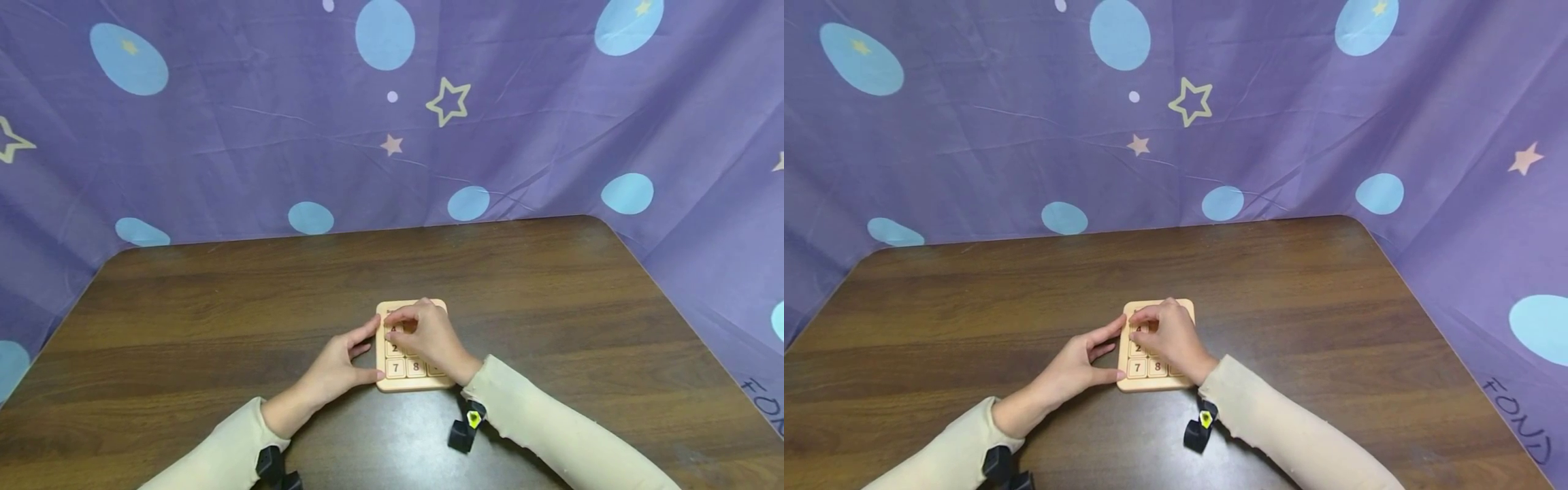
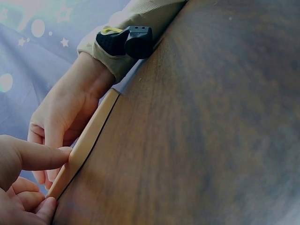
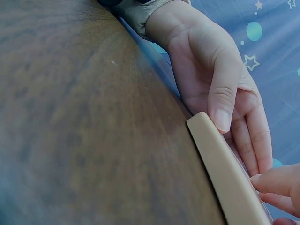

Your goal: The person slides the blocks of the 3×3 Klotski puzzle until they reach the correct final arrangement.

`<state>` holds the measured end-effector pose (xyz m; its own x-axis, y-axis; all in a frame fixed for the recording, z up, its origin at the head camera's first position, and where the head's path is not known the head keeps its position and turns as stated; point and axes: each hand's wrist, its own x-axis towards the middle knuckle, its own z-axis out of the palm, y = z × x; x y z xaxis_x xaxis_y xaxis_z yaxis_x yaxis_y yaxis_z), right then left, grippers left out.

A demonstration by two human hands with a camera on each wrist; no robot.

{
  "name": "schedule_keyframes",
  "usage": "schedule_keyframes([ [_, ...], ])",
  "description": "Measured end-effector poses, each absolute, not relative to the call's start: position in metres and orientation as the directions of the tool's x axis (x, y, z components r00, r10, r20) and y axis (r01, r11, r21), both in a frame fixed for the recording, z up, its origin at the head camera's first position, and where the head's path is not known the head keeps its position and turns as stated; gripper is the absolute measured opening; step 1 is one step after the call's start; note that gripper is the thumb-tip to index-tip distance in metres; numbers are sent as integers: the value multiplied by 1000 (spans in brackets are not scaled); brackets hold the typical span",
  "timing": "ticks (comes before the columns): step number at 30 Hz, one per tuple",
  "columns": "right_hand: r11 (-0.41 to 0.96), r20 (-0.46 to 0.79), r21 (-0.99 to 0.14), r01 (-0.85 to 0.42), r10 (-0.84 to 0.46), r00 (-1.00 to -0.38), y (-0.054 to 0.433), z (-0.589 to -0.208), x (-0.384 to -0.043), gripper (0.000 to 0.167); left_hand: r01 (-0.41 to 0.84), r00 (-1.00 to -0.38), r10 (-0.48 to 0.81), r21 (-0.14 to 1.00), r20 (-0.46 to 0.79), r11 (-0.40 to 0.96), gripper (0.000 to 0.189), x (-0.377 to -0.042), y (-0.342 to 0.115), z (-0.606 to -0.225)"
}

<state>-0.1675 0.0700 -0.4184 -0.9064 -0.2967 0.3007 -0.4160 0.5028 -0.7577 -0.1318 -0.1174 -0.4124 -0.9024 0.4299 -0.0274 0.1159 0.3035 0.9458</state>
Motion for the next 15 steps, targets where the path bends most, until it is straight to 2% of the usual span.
schedule_keyframes([
  [15, 507, 282, -762, -403, -299, -911, 71, -420, -166, 16, 126, -904, 426, 942, -19, 310, 81, -132, -117, -415],
])
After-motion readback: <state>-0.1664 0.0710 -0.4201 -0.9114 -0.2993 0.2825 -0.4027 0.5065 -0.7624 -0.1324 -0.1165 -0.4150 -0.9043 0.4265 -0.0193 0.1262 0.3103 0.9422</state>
